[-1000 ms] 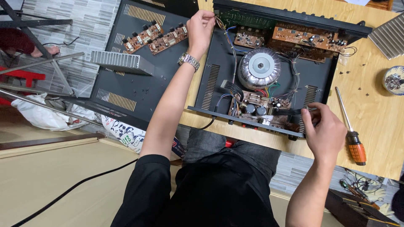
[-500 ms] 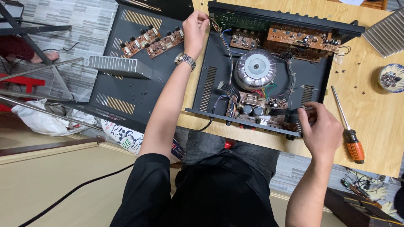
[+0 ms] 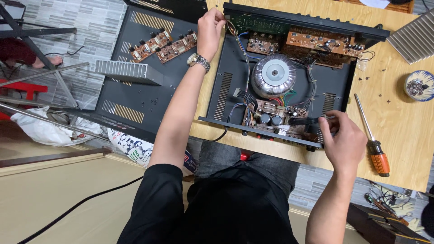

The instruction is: Repairing an electronic amplifier by removing screws and inspecting internal circuit boards

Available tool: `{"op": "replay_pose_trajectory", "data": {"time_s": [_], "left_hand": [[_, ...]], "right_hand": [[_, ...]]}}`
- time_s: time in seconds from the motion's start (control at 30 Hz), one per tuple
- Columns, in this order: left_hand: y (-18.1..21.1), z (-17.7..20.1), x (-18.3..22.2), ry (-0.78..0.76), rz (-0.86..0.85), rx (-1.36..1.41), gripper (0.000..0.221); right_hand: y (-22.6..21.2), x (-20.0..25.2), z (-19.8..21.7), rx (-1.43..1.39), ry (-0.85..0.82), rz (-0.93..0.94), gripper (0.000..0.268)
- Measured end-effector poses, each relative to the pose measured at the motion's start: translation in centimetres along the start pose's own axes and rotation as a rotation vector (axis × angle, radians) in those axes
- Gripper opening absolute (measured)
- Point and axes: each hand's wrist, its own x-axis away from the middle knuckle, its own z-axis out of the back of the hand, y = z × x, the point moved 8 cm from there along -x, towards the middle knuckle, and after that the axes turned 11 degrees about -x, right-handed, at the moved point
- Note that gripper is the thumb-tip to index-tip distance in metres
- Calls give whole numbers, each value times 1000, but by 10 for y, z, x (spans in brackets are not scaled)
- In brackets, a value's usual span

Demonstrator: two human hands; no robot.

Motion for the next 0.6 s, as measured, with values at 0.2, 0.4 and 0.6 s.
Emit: {"op": "replay_pose_trajectory", "data": {"time_s": [0.2, 0.4, 0.6], "left_hand": [[-14, -7, -11, -44, -22, -29, 21], [-23, -18, -20, -109, -94, -132, 26], [-17, -18, -11, -144, -113, -161, 12]], "right_hand": [[0, 0, 0, 13, -8, -7, 19], [-3, -2, 2, -13, -1, 13, 17], [-1, -2, 0, -24, -4, 3, 18]]}}
